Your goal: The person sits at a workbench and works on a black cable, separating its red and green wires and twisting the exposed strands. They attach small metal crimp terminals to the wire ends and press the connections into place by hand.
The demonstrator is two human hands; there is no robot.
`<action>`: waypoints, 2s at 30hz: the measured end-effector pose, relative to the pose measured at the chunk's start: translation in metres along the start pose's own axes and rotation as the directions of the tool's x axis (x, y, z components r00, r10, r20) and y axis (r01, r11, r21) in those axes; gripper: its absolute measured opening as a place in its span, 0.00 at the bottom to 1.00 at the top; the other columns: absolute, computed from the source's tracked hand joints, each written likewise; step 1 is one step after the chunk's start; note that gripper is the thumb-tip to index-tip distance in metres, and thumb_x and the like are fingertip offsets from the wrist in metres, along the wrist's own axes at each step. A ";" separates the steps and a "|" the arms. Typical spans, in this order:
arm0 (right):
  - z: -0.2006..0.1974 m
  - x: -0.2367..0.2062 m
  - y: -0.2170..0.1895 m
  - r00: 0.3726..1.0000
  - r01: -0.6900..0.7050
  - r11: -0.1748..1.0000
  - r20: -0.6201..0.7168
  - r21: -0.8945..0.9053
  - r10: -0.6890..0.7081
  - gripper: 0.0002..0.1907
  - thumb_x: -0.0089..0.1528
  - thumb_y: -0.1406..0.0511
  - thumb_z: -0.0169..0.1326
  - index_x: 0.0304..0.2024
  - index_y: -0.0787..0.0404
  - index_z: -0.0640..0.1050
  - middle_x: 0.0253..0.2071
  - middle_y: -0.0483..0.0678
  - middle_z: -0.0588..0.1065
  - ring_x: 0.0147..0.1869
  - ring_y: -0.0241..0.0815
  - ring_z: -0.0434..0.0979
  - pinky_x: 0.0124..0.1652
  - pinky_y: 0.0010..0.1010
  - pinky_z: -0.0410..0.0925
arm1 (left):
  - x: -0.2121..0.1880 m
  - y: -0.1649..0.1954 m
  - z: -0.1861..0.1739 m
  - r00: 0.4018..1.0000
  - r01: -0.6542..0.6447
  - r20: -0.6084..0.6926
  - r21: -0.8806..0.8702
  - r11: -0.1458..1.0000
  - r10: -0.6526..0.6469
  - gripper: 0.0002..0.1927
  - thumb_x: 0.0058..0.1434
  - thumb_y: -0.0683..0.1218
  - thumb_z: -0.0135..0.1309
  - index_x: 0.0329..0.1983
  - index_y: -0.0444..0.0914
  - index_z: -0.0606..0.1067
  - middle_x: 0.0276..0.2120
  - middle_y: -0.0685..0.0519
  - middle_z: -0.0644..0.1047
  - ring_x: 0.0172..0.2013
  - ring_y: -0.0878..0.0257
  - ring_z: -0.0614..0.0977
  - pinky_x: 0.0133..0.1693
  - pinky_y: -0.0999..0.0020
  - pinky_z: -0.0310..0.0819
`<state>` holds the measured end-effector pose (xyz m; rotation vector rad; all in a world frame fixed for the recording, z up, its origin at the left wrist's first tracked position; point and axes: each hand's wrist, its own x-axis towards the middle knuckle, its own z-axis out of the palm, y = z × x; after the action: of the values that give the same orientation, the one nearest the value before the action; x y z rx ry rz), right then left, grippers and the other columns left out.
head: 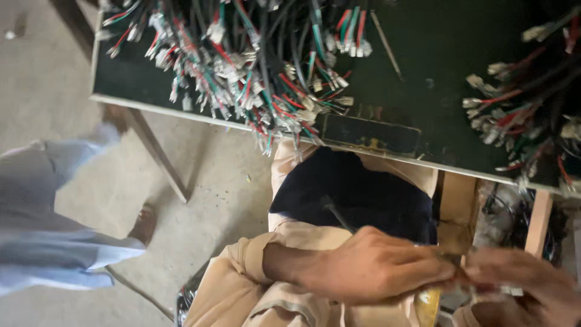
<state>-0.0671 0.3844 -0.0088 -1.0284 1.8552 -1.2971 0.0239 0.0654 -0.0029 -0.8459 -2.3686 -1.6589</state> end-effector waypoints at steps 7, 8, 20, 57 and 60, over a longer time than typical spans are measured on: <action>0.049 0.083 -0.001 0.739 -0.527 0.835 -0.399 0.160 0.543 0.23 0.58 0.70 0.59 0.57 0.62 0.76 0.40 0.54 0.81 0.35 0.40 0.83 0.34 0.31 0.74 | -0.006 -0.090 0.045 0.925 0.330 0.060 -0.617 0.715 -0.375 0.09 0.75 0.48 0.54 0.47 0.37 0.78 0.36 0.52 0.78 0.36 0.66 0.78 0.38 0.72 0.72; 0.054 0.090 0.006 0.706 -0.388 0.787 -0.394 0.481 0.589 0.20 0.60 0.75 0.54 0.56 0.66 0.75 0.40 0.56 0.78 0.36 0.40 0.80 0.35 0.29 0.73 | -0.014 -0.096 0.047 0.779 0.508 0.288 -0.810 0.292 -0.556 0.11 0.75 0.46 0.55 0.46 0.33 0.81 0.35 0.53 0.79 0.35 0.72 0.76 0.36 0.74 0.68; 0.077 0.091 0.012 0.588 0.275 0.684 -0.681 0.676 0.436 0.12 0.73 0.62 0.55 0.46 0.67 0.78 0.36 0.52 0.79 0.32 0.33 0.77 0.26 0.21 0.67 | 0.011 -0.067 0.030 0.857 0.372 -0.020 -0.665 0.647 -0.514 0.11 0.70 0.40 0.58 0.53 0.33 0.73 0.34 0.53 0.76 0.34 0.75 0.74 0.35 0.78 0.67; 0.113 0.143 0.000 0.583 -0.152 0.960 -0.762 0.236 0.280 0.12 0.71 0.65 0.51 0.50 0.68 0.79 0.38 0.37 0.75 0.35 0.21 0.69 0.34 0.18 0.64 | -0.010 -0.102 0.038 0.704 0.102 -0.002 -0.989 0.103 -0.710 0.16 0.71 0.40 0.55 0.60 0.33 0.69 0.46 0.53 0.75 0.45 0.64 0.78 0.50 0.63 0.79; 0.120 0.148 0.004 0.538 -0.146 0.976 -0.815 0.163 0.216 0.09 0.70 0.67 0.52 0.44 0.69 0.75 0.45 0.40 0.78 0.38 0.23 0.73 0.37 0.18 0.68 | -0.009 -0.097 0.041 0.678 0.024 -0.085 -0.990 0.137 -0.731 0.22 0.71 0.38 0.55 0.65 0.36 0.64 0.41 0.54 0.72 0.43 0.65 0.77 0.48 0.60 0.82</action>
<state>-0.0389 0.2031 -0.0593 -0.0814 2.4631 -1.8956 -0.0098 0.0760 -0.1022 0.4606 -0.8808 -3.0656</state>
